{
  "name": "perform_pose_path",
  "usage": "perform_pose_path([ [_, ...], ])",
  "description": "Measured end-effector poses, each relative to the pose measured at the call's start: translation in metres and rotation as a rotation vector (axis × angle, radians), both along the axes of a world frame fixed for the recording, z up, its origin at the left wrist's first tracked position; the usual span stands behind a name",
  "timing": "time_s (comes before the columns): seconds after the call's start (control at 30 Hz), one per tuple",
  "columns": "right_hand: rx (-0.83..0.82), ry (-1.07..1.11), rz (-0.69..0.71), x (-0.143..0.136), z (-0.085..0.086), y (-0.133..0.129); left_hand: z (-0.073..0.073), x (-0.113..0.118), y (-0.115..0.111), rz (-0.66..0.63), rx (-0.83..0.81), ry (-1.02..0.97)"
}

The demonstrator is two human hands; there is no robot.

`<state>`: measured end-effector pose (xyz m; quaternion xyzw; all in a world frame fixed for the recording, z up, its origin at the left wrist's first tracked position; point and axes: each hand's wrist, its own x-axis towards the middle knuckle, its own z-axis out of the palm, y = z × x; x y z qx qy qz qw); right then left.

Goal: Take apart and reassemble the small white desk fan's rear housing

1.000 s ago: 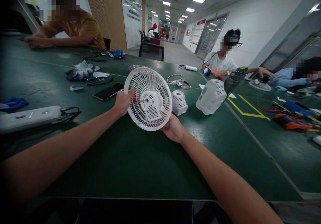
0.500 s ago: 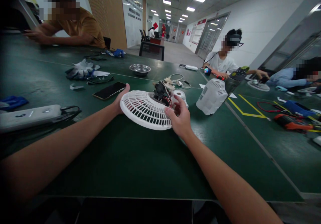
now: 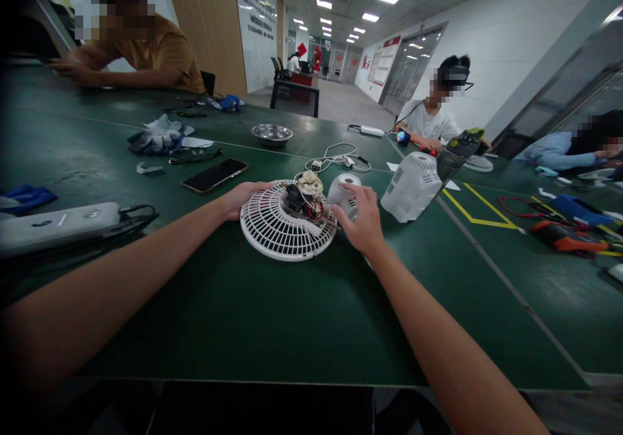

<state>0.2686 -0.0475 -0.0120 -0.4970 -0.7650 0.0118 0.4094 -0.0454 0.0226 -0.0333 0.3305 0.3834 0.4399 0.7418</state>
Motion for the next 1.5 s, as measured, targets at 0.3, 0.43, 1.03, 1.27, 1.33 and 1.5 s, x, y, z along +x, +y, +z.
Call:
perform_pose_path([
  [0.3, -0.229, 0.012, -0.246, 0.034, -0.023, 0.036, 0.001, 0.004, -0.001, 0.077, 0.03, 0.042],
  [0.43, -0.224, 0.131, -0.336, 0.031, -0.02, 0.039, -0.003, 0.009, -0.001, 0.087, 0.103, 0.096],
  [1.03, 0.006, 0.088, 0.227, -0.015, 0.005, -0.006, 0.0, 0.004, -0.01, 0.008, 1.17, 0.875],
  [1.27, -0.113, 0.172, 0.285, -0.001, -0.004, 0.009, 0.019, 0.014, -0.021, -0.106, 1.151, 0.805],
  [1.33, -0.172, 0.213, 0.325, 0.002, -0.007, 0.011, 0.02, 0.014, -0.021, -0.118, 1.134, 0.8],
  [1.5, -0.263, 0.227, 0.348, 0.005, -0.009, 0.01, 0.018, 0.015, -0.019, -0.116, 1.151, 0.781],
])
